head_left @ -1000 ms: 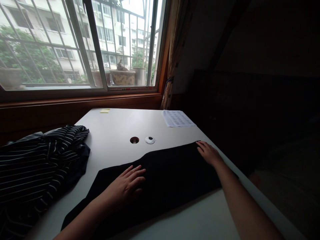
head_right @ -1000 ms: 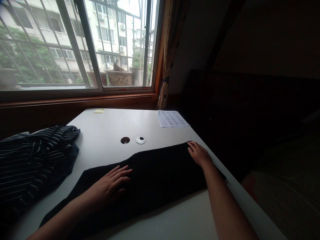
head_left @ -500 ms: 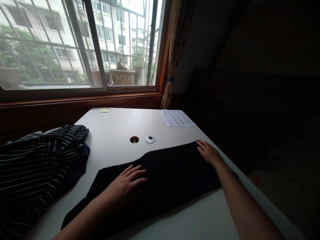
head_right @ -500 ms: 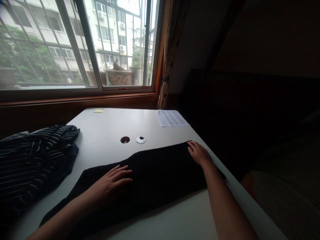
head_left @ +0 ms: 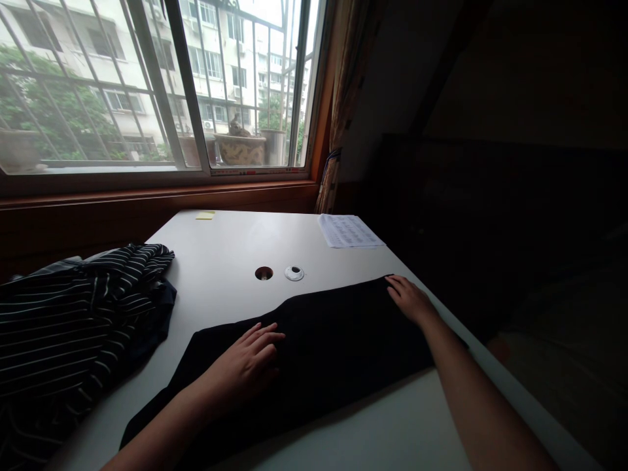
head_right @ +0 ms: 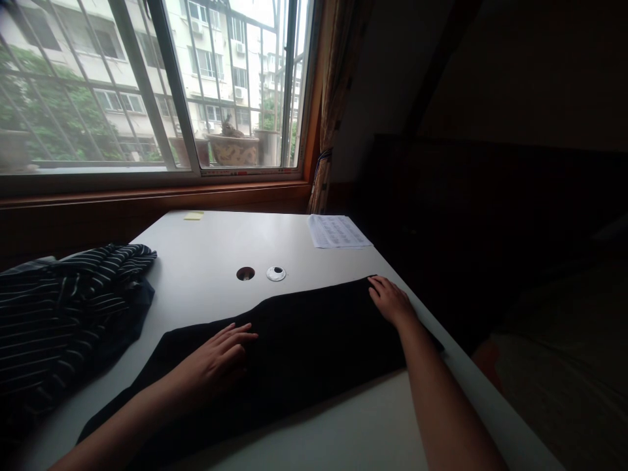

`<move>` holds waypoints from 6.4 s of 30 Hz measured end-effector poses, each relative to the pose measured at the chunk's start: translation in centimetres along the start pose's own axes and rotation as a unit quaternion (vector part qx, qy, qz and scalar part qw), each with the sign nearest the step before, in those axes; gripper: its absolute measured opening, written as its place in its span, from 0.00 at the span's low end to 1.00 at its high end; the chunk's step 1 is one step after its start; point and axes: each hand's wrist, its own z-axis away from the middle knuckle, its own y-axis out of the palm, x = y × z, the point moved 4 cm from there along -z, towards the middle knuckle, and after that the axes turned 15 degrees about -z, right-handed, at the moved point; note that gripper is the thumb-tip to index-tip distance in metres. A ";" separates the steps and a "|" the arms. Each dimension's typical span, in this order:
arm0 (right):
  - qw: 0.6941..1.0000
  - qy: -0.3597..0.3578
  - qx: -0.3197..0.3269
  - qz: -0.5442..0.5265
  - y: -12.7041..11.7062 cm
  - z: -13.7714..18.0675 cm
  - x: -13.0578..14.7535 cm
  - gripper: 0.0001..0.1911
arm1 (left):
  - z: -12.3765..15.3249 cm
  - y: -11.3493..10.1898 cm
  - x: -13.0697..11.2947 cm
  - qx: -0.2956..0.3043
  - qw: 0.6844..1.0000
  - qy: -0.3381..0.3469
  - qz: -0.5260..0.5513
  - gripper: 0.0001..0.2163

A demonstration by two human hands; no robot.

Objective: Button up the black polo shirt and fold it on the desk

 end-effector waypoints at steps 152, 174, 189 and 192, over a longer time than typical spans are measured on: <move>0.905 0.327 -0.063 -0.265 -11.8 12.0 1.4 0.11 | 14.2 0.7 13.4 -0.016 0.974 -0.219 -0.049 0.26; 0.891 -0.317 0.171 -0.278 -9.8 17.0 47.3 0.15 | 16.3 -0.9 11.8 -0.171 0.958 -0.230 0.021 0.20; 0.935 0.048 0.089 -0.340 -2.4 14.6 26.6 0.31 | 15.9 -1.0 11.8 -0.164 0.945 -0.274 0.064 0.22; 0.909 0.089 0.121 -0.389 -2.8 13.9 25.9 0.33 | 15.9 -1.3 11.7 -0.159 0.944 -0.281 0.066 0.23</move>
